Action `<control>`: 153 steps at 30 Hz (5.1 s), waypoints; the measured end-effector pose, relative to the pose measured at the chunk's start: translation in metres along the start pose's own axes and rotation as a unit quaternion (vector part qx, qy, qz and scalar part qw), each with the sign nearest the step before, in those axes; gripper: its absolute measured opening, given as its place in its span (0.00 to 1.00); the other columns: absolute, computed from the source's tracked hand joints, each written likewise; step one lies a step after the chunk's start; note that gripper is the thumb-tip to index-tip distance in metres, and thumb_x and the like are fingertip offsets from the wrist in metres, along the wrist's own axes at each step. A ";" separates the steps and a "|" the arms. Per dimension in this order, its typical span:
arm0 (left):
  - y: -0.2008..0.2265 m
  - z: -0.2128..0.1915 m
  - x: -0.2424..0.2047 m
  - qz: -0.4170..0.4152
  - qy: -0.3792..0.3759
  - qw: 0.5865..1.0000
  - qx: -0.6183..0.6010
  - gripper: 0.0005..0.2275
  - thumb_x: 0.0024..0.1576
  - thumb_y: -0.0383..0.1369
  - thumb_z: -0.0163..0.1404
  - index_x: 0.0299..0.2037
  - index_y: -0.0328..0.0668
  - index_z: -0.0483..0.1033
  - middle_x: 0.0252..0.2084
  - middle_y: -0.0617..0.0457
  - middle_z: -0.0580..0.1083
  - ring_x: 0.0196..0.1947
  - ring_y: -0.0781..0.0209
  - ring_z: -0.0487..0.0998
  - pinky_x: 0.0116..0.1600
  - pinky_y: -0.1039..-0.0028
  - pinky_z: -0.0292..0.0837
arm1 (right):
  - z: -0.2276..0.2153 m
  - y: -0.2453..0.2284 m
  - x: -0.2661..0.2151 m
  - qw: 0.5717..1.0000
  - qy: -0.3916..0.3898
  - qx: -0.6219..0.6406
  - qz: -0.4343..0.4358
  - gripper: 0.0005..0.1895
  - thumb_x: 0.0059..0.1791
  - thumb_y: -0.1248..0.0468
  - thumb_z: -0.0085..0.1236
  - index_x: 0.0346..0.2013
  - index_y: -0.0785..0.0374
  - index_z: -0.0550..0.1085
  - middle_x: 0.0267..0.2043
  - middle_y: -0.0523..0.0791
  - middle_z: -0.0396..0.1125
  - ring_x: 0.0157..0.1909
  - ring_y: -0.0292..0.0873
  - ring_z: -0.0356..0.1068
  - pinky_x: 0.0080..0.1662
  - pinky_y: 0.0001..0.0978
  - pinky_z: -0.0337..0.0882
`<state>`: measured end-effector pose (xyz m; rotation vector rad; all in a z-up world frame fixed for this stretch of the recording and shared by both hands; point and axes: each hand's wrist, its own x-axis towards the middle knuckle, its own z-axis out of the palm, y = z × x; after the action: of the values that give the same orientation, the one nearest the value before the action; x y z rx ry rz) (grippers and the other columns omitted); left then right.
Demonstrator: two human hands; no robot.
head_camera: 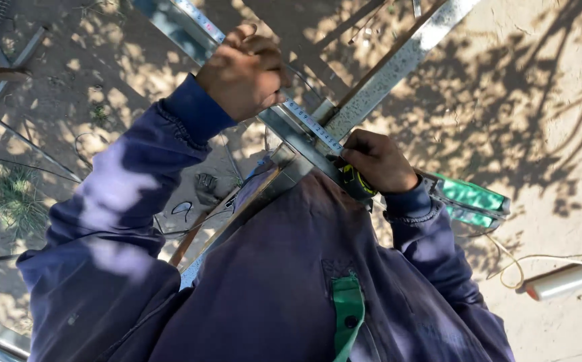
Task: Fabricating a metal frame by measuring, marking, and grinding metal components.
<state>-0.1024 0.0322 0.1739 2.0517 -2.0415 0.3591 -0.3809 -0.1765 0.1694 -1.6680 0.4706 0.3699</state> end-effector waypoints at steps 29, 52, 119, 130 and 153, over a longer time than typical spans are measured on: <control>0.038 0.021 -0.020 -0.271 -0.025 0.941 -0.203 0.12 0.61 0.51 0.46 0.36 0.58 0.75 0.36 0.54 0.73 0.40 0.48 0.80 0.44 0.58 0.77 | 0.009 0.016 0.008 0.999 0.044 -0.026 0.003 0.07 0.44 0.65 0.62 0.36 0.58 0.82 0.29 0.43 0.76 0.38 0.39 0.73 0.43 0.34 0.73; -0.078 0.040 -0.018 -0.200 -0.104 0.974 -0.007 0.19 0.49 0.65 0.52 0.31 0.64 0.78 0.39 0.66 0.75 0.54 0.63 0.75 0.75 0.53 0.52 | 0.000 0.040 0.014 0.997 0.028 -0.041 -0.062 0.06 0.46 0.63 0.63 0.34 0.61 0.80 0.26 0.46 0.74 0.33 0.40 0.70 0.39 0.36 0.70; -0.036 -0.012 0.023 0.031 -0.246 0.964 -0.092 0.14 0.63 0.47 0.51 0.36 0.48 0.81 0.35 0.53 0.79 0.38 0.50 0.82 0.37 0.59 0.76 | -0.008 -0.018 0.001 0.997 -0.011 -0.075 -0.013 0.03 0.50 0.66 0.57 0.32 0.58 0.73 0.26 0.38 0.62 0.30 0.32 0.57 0.33 0.30 0.59; -0.046 0.006 0.018 0.018 -0.364 0.913 -0.183 0.14 0.69 0.43 0.48 0.40 0.43 0.77 0.33 0.48 0.77 0.34 0.47 0.79 0.38 0.58 0.74 | -0.009 -0.032 0.001 0.995 -0.028 -0.092 -0.013 0.02 0.50 0.66 0.54 0.32 0.59 0.73 0.27 0.38 0.67 0.30 0.33 0.63 0.34 0.30 0.61; -0.040 -0.012 0.007 0.027 -0.178 0.975 -0.132 0.13 0.70 0.44 0.54 0.35 0.49 0.78 0.39 0.58 0.77 0.40 0.54 0.80 0.39 0.62 0.72 | -0.008 -0.044 0.002 0.994 -0.023 -0.106 0.011 0.04 0.45 0.63 0.50 0.30 0.58 0.72 0.27 0.38 0.68 0.30 0.35 0.64 0.35 0.33 0.61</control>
<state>-0.0623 0.0296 0.1880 2.0097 -2.1984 -0.2832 -0.3572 -0.1794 0.2076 -1.8559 0.4275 0.4882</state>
